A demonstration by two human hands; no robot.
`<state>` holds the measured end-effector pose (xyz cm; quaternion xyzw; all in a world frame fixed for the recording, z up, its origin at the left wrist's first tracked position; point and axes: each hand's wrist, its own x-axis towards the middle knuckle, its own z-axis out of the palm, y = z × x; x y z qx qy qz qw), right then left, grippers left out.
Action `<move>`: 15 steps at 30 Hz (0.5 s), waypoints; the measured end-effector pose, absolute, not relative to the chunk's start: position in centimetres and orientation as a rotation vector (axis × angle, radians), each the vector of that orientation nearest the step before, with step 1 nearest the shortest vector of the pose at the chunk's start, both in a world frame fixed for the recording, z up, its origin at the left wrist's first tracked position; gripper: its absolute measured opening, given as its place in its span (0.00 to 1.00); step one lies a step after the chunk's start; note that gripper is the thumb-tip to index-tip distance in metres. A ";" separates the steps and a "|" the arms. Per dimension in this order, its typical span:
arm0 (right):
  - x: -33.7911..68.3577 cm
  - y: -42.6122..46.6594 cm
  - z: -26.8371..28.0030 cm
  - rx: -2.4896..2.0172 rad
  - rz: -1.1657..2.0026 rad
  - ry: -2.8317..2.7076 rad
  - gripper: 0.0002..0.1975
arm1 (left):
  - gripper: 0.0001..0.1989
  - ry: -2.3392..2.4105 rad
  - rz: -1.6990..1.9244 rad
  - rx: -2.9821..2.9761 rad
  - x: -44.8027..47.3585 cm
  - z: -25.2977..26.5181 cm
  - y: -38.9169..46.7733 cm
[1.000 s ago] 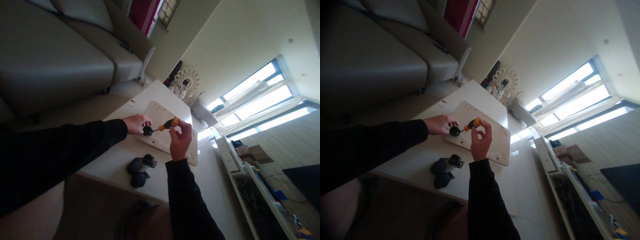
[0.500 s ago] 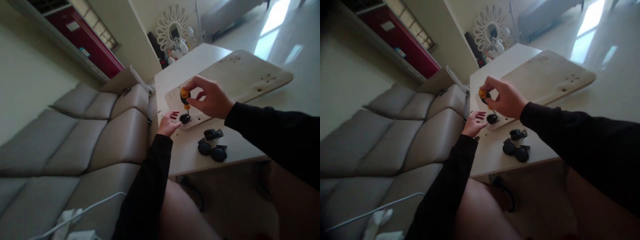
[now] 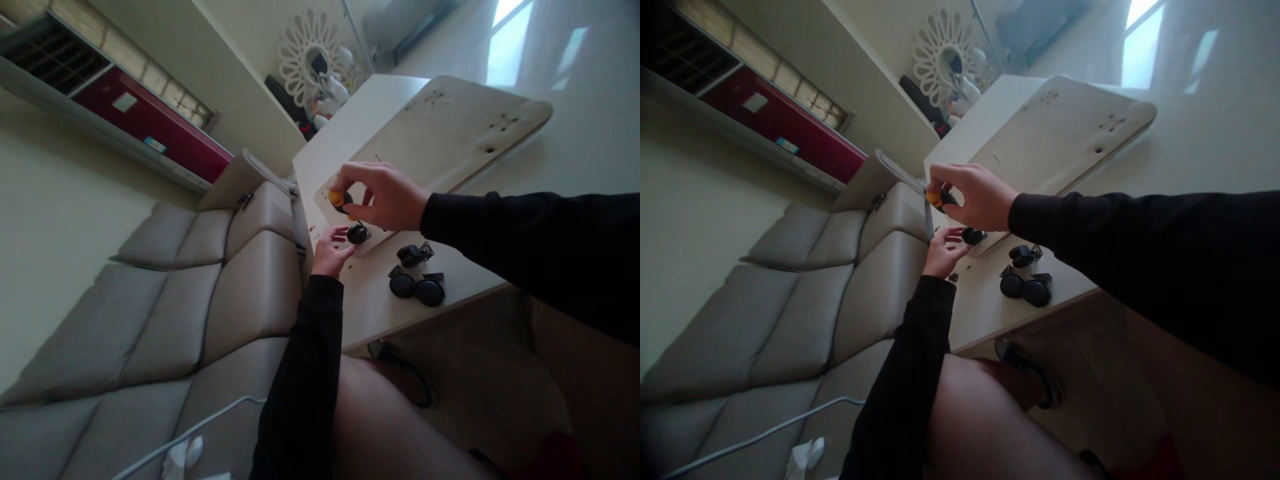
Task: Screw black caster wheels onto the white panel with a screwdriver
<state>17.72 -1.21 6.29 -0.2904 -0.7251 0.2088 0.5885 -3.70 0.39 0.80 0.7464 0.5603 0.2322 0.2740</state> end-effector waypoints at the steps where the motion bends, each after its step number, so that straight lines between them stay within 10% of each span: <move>1: 17.7 -1.3 6.3 -0.690 0.485 -1.693 0.17 | 0.21 1.504 0.625 2.015 -3.7 0.8 0.4; 15: 17.5 -1.1 6.4 -0.725 0.521 -1.670 0.17 | 0.22 1.422 0.680 2.018 -3.6 0.0 0.7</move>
